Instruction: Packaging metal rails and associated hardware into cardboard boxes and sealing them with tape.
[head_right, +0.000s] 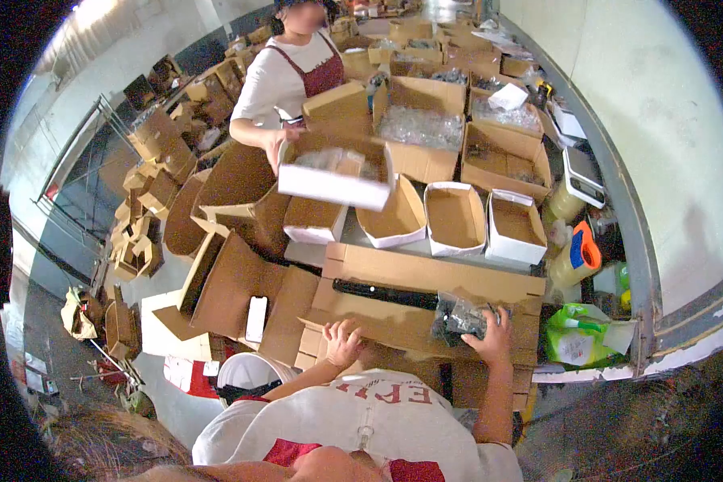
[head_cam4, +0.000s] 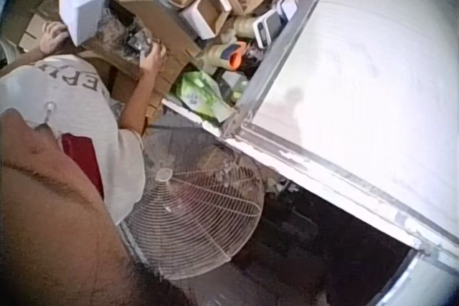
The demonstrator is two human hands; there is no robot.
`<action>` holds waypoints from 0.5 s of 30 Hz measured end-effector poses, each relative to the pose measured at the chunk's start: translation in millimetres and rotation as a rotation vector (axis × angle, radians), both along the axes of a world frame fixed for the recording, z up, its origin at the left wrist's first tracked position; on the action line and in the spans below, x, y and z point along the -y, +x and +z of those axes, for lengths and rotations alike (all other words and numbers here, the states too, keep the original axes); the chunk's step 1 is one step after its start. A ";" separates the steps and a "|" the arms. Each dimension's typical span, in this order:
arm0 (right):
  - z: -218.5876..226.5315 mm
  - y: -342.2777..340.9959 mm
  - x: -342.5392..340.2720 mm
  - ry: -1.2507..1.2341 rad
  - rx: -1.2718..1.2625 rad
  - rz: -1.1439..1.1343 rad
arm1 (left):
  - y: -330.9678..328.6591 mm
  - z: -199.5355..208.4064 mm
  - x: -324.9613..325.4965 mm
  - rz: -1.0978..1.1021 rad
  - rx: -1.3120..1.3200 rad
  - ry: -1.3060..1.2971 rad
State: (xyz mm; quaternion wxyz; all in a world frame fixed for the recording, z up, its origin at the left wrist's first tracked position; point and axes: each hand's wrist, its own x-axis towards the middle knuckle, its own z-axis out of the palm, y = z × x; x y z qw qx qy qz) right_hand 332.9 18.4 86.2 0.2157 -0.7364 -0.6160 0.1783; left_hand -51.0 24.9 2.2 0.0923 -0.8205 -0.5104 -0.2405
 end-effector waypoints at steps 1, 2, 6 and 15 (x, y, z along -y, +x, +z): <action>2.8 -1.3 0.5 -0.024 -0.014 -0.009 | -2.7 -4.5 1.3 0.005 0.004 -0.014; 1.4 -0.8 1.0 -0.010 -0.001 0.017 | -4.7 -7.4 2.9 -0.015 0.018 0.036; -2.3 3.6 -1.5 -0.082 -0.004 0.034 | -5.2 -22.2 5.7 -0.032 0.086 0.158; -14.6 1.1 -10.8 -0.136 0.064 0.005 | -14.8 -27.8 20.5 -0.129 0.112 0.220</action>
